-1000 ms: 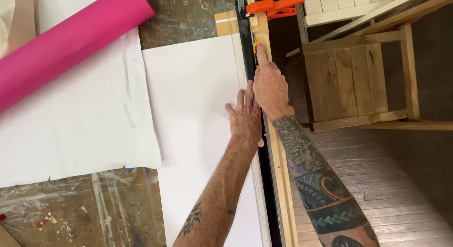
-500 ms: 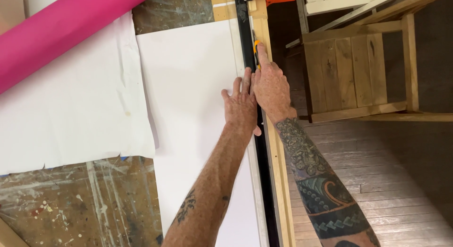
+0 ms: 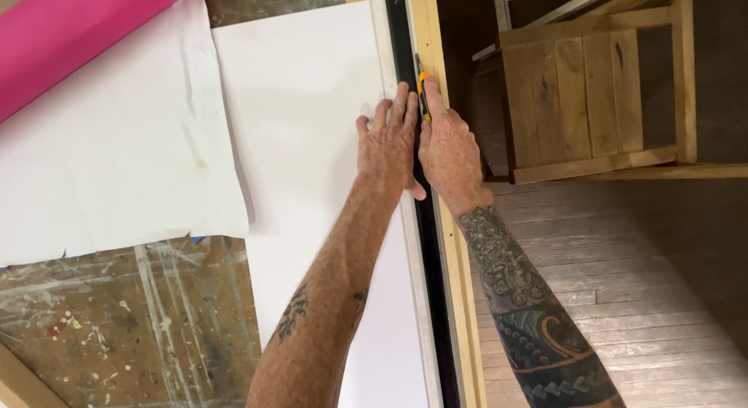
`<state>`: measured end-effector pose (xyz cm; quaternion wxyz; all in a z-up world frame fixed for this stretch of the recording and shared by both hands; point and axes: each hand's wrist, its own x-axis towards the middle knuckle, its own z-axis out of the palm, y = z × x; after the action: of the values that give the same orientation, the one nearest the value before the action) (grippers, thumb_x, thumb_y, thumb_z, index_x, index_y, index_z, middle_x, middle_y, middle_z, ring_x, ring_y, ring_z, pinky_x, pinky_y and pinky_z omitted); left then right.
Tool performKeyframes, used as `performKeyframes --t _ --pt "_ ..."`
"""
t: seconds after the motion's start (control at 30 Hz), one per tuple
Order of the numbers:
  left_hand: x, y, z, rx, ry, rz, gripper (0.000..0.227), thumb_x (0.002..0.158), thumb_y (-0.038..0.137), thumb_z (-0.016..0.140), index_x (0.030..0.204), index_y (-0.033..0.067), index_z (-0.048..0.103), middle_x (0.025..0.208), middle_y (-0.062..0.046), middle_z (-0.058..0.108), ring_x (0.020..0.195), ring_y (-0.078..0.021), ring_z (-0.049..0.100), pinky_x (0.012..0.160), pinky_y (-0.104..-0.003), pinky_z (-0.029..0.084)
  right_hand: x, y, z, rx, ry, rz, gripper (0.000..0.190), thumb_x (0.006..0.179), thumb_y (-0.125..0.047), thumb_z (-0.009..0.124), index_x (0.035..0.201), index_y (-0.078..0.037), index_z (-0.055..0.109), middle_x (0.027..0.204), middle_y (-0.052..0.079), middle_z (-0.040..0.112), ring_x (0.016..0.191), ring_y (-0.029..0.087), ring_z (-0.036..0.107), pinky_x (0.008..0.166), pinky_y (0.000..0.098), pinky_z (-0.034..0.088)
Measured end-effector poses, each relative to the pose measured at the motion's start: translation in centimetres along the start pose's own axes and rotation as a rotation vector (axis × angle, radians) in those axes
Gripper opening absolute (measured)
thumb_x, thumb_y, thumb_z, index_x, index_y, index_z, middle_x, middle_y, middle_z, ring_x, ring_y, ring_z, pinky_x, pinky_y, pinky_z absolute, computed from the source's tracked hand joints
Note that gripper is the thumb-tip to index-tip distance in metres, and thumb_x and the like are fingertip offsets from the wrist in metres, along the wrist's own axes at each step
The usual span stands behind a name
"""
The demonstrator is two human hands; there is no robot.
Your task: Cutting a thin strip from a white board using a utility knife and a straight edge guide clamped to a workbench.
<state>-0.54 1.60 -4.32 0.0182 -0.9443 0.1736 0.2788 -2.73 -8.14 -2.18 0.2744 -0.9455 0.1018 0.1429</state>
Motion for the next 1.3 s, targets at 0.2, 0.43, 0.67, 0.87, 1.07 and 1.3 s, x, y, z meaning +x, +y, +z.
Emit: performKeyframes --t 0.2,0.43,0.67,0.87,1.07,1.3 --pt "-1.0 0.5 -0.9 0.016 0.047 -0.035 0.149 0.055 0.046 0.101 0.166 0.0105 0.01 0.173 -0.011 0.001 0.15 -0.0274 0.023 0.11 -0.057 0.032 -2.5 0.0 -0.5 0.007 -0.01 -0.02 0.066 0.106 -0.013 0.049 0.165 -0.028 0.023 0.124 0.023 0.065 0.11 0.047 0.068 0.086 0.0557 0.06" --pt "0.2 1.1 -0.8 0.191 -0.1 -0.071 0.168 0.05 0.072 0.097 0.164 0.0113 -0.01 0.171 -0.005 -0.017 0.154 -0.0242 0.014 0.115 -0.053 0.032 -5.1 2.1 0.6 0.14 0.01 -0.076 0.066 0.103 -0.008 0.048 0.164 -0.019 0.025 0.089 0.015 0.062 0.07 0.03 0.061 0.057 0.0465 0.051" --pt "-0.1 1.2 -1.2 0.142 -0.132 -0.074 0.165 0.055 0.068 0.098 0.163 0.0099 -0.013 0.171 -0.005 -0.019 0.155 -0.0272 0.012 0.113 -0.06 0.036 -8.2 3.7 1.8 0.073 0.026 -0.073 0.067 0.104 -0.009 0.052 0.164 -0.018 0.025 0.09 0.016 0.063 0.074 0.035 0.065 0.06 0.0514 0.055" --pt "0.1 1.1 -1.0 0.168 -0.105 -0.068 0.168 0.051 0.075 0.095 0.163 0.0097 -0.011 0.171 -0.005 -0.016 0.154 -0.0278 0.014 0.11 -0.06 0.038 -11.2 4.7 2.4 0.038 0.026 -0.05 0.069 0.104 -0.009 0.056 0.164 -0.022 0.024 0.101 0.017 0.067 0.078 0.037 0.068 0.064 0.0527 0.058" --pt "0.1 0.9 -0.8 0.166 -0.097 -0.052 0.17 0.05 0.078 0.095 0.163 0.0083 -0.011 0.169 -0.006 -0.018 0.153 -0.0286 0.014 0.111 -0.061 0.039 -14.6 5.4 2.8 0.037 0.03 -0.065 0.068 0.106 -0.009 0.056 0.164 -0.02 0.023 0.094 0.013 0.067 0.065 0.027 0.066 0.06 0.0439 0.061" --pt "0.2 0.8 -0.7 0.143 -0.093 -0.052 0.168 0.053 0.074 0.095 0.163 0.0075 -0.012 0.169 -0.005 -0.019 0.156 -0.0296 0.012 0.112 -0.063 0.038 -18.6 6.1 3.1 0.013 -0.028 0.01 0.068 0.106 -0.014 0.053 0.165 -0.024 0.021 0.097 0.013 0.067 0.067 0.029 0.068 0.063 0.0457 0.062"
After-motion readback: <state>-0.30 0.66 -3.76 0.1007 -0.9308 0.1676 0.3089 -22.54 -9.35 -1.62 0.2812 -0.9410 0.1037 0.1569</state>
